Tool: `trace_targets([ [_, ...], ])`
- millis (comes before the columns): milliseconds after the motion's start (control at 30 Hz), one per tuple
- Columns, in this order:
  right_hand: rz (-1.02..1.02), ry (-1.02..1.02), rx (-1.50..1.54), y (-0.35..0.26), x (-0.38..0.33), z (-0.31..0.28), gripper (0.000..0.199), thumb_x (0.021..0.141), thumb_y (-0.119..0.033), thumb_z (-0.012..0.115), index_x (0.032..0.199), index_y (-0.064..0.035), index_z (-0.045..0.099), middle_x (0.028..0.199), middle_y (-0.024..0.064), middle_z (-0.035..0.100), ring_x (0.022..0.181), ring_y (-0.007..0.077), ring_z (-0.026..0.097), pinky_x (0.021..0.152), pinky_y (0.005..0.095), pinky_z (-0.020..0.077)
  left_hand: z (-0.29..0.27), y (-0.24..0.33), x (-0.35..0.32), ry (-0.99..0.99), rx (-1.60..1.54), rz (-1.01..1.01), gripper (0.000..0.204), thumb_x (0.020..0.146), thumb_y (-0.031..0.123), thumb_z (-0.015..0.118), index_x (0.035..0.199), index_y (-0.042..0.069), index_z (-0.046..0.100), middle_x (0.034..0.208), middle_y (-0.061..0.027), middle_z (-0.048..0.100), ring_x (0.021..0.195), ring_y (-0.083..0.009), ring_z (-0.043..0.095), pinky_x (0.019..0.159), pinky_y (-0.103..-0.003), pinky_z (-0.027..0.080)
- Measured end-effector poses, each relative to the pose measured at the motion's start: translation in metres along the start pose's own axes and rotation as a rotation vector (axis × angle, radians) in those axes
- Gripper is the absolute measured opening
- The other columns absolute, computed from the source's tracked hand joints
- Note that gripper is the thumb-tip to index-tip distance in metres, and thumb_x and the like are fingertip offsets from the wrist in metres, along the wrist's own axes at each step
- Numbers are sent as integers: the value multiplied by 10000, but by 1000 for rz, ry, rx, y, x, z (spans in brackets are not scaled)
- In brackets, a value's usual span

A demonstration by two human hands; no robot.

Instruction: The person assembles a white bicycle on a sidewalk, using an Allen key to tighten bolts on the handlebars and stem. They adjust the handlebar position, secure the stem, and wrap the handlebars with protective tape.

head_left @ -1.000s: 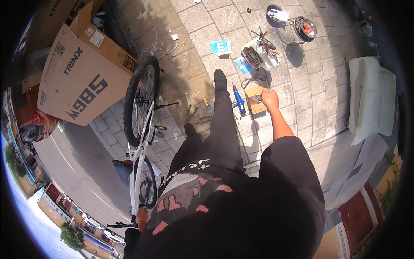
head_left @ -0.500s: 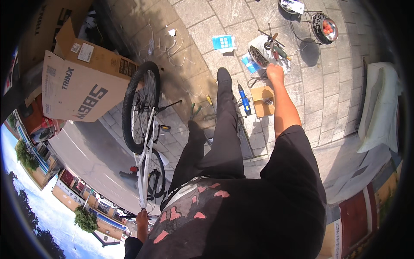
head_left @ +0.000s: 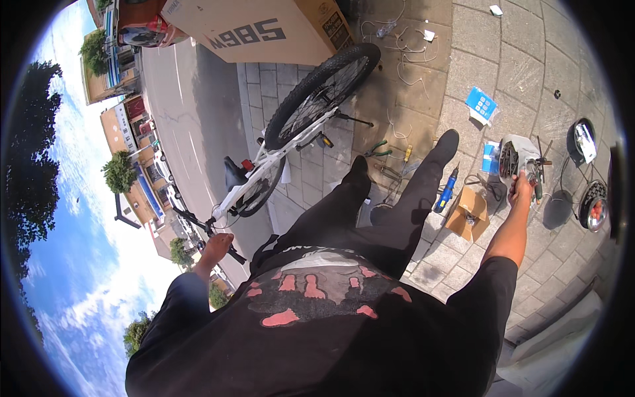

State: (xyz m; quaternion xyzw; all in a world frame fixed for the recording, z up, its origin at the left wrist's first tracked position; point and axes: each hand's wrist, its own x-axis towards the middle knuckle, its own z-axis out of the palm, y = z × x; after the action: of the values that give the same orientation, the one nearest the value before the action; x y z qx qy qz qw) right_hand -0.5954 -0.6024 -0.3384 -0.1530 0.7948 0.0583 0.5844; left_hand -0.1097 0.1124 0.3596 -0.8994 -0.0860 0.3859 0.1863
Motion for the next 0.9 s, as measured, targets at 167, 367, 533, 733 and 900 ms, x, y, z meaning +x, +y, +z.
trace_targets([
  [167,-744,203,-1044,36,-11,32,623,1061,-547,702,978,61,808,844,197,794,757,329,719,774,472,551,58,-36,-20,-47,-182,-71,578,1107,539,627,1041,-20,759,896,-83,726,779,-185,674,737,-386,553],
  [367,-716,-61,-1144,47,-286,165,494,1048,-469,645,1148,-20,824,1154,316,784,1147,486,751,1048,546,554,131,-73,-3,-3,-375,-105,507,1071,472,703,1252,8,796,1219,-215,813,1213,-338,759,1042,-442,566],
  [533,-1754,-463,-996,83,-442,340,209,1021,-254,685,1007,-68,782,1014,178,753,975,409,713,886,536,578,216,-104,16,-84,-572,-129,509,1089,462,666,1230,-11,791,1222,-246,799,1200,-354,759,1046,-440,564],
  [733,-2536,-500,-1241,121,-561,513,283,933,-214,740,1179,-77,708,1105,109,685,1095,309,651,939,446,496,267,-116,60,-25,-733,-37,546,1089,507,647,1186,-9,800,1211,-244,796,1163,-391,762,1014,-446,578],
  [900,-2473,-202,-1928,122,-560,553,434,870,-184,772,1264,-49,649,1181,112,624,1158,297,611,974,436,455,239,-139,94,50,-913,-125,516,1065,516,665,1217,40,793,1233,-187,796,1187,-414,742,1019,-473,585],
])
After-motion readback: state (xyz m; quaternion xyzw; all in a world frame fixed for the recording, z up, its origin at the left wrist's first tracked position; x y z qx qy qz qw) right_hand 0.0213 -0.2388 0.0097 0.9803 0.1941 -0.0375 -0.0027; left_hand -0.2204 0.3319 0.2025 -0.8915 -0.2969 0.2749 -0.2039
